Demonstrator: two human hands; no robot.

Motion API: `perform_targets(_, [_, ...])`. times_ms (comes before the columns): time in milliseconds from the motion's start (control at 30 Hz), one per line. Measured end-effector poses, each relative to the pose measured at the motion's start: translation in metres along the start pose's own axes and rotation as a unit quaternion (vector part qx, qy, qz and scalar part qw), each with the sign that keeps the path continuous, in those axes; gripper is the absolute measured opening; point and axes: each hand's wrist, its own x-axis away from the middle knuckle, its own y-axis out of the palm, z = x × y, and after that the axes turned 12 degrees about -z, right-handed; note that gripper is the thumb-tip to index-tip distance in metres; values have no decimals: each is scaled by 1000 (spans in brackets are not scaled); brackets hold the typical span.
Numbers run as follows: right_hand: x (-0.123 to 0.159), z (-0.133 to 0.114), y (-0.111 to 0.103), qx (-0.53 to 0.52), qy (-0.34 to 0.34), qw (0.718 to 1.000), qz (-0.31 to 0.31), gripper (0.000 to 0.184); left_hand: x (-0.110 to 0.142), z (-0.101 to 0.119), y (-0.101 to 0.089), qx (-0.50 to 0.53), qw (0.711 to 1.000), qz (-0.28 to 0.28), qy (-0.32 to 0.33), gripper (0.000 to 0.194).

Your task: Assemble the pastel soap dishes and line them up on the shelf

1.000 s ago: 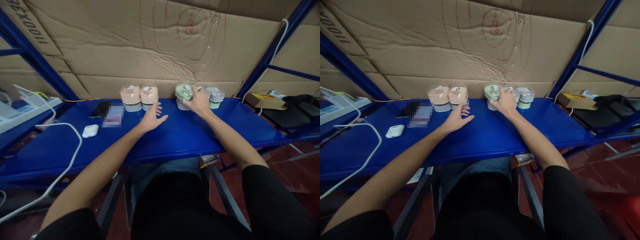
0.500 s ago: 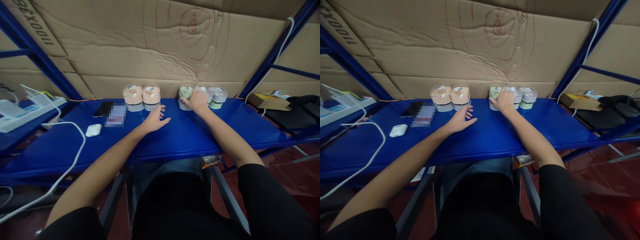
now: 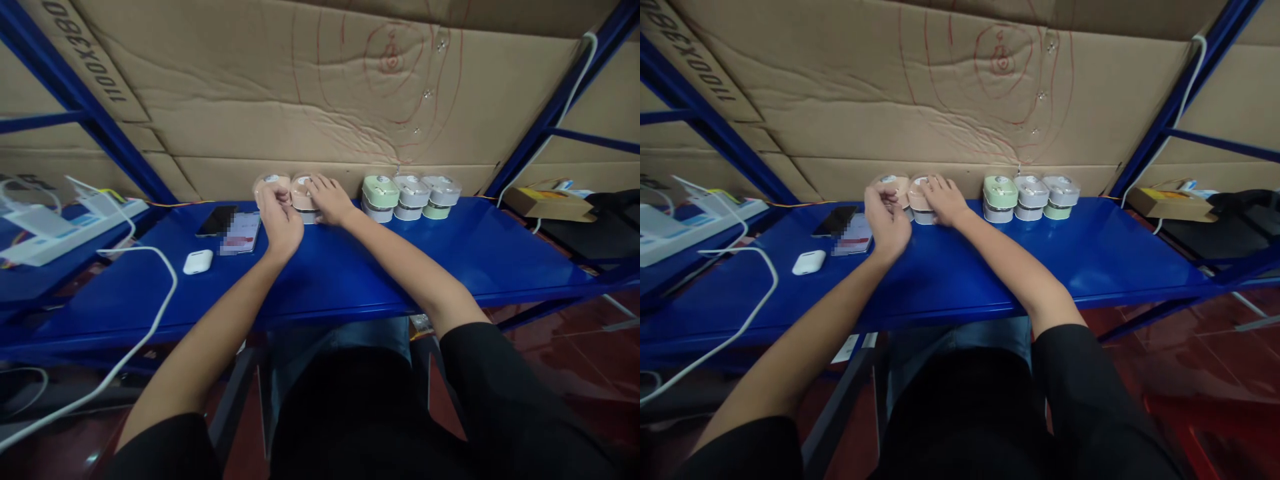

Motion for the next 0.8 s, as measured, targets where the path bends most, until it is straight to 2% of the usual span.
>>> perform_targets(100, [10, -4, 2, -2, -10, 999, 36, 74, 2, 3, 2, 10, 1000, -2, -9, 35])
perform_targets(167, [24, -2, -1, -6, -21, 998, 52, 64, 3, 5, 4, 21, 999, -15, -20, 33])
perform_targets(267, [53, 4, -7, -25, -25, 997, 76, 72, 3, 6, 4, 42, 998, -32, -32, 31])
perform_targets(367, [87, 16, -11, -85, -34, 988, 127, 85, 2, 4, 5, 78, 994, -62, -42, 37])
perform_targets(433, [111, 26, -13, -140, -42, 976, 159, 85, 1, 4, 6, 110, 987, -110, -38, 50])
perform_targets(500, [135, 36, -13, -188, -58, 963, 182, 73, 1, 6, 6, 143, 971, -193, -15, 74])
perform_targets(600, [161, 47, -6, -247, -106, 941, 206, 55, 6, 12, 4, 187, 917, -351, 21, 105])
perform_targets(667, [173, 52, 1, -279, -129, 932, 193, 56, 12, 16, 3, 212, 875, -434, 19, 110])
perform_targets(733, [179, 57, 6, -296, -129, 934, 152, 62, 19, 18, 3, 222, 853, -473, 4, 108])
perform_targets(800, [182, 61, 8, -298, -116, 943, 94, 78, 25, 20, 6, 208, 858, -469, -8, 109])
